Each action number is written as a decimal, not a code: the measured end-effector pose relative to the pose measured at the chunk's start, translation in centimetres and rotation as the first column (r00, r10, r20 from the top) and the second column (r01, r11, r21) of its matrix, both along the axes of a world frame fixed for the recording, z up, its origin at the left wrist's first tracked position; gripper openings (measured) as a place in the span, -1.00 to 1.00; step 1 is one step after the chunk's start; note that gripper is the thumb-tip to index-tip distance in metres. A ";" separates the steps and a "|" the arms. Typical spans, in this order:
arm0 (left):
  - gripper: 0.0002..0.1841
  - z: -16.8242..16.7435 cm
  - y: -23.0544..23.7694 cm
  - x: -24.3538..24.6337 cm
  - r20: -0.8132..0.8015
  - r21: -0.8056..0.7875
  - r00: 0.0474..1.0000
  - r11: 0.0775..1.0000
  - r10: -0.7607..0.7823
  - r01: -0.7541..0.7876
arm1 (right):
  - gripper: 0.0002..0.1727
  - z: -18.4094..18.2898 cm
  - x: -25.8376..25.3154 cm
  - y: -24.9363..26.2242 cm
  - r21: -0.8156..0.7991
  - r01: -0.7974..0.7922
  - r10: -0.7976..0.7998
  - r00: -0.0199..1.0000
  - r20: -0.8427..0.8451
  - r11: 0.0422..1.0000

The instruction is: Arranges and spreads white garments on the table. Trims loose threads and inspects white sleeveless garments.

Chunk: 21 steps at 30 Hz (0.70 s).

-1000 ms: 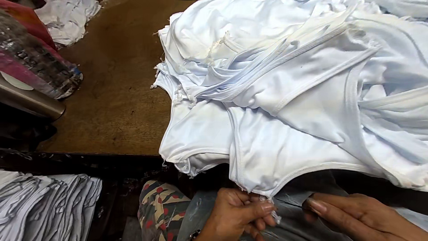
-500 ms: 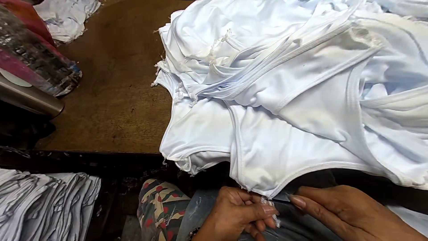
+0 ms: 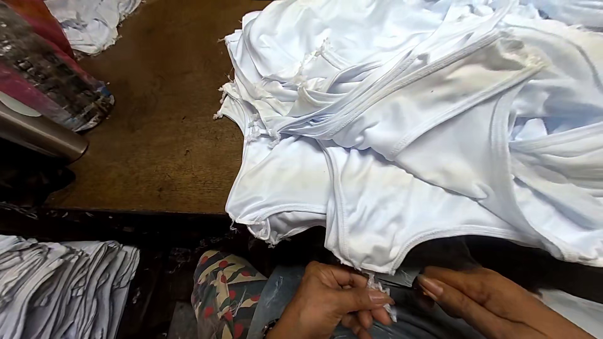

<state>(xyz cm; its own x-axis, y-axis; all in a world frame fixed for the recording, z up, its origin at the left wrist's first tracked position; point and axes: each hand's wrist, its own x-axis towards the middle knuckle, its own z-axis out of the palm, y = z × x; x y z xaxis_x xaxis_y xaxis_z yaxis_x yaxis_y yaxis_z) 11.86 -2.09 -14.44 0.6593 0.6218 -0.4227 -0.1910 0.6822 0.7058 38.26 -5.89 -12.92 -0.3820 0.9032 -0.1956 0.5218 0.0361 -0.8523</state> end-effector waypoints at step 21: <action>-0.90 -0.1 0.1 -0.1 0.030 -0.012 0.999 0.999 -0.030 0.030 | -0.60 -1.6 -3.2 -0.2 -0.268 0.139 -0.233 0.904 -0.358 0.953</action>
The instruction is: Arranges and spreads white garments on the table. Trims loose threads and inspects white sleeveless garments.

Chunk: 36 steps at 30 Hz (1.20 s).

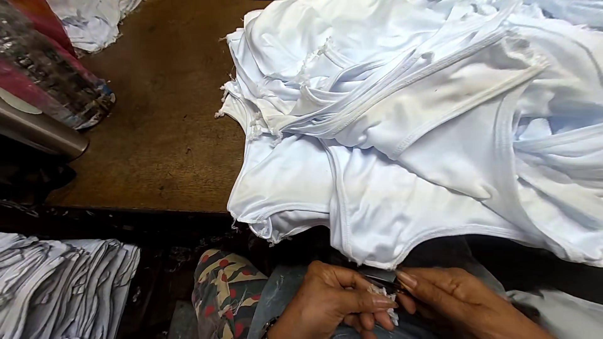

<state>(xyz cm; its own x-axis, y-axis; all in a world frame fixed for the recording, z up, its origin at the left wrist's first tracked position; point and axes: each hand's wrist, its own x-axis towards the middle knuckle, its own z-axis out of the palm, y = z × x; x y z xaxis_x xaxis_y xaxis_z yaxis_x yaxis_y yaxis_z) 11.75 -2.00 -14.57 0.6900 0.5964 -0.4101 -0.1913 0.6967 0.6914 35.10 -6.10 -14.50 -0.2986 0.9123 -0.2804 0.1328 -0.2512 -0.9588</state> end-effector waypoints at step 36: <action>-0.78 1.7 0.7 0.3 -0.056 0.184 0.870 0.861 0.490 -0.474 | -0.81 4.3 -1.6 3.1 0.503 0.190 -0.295 0.945 0.139 0.843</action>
<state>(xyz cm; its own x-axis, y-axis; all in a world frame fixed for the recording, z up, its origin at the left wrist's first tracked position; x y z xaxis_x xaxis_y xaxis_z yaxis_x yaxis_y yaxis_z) 12.02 -1.32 -12.92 0.2607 0.9067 -0.3316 -0.4005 0.4141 0.8174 33.52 -3.02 -10.21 -0.0349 0.9834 0.1783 0.3322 0.1797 -0.9259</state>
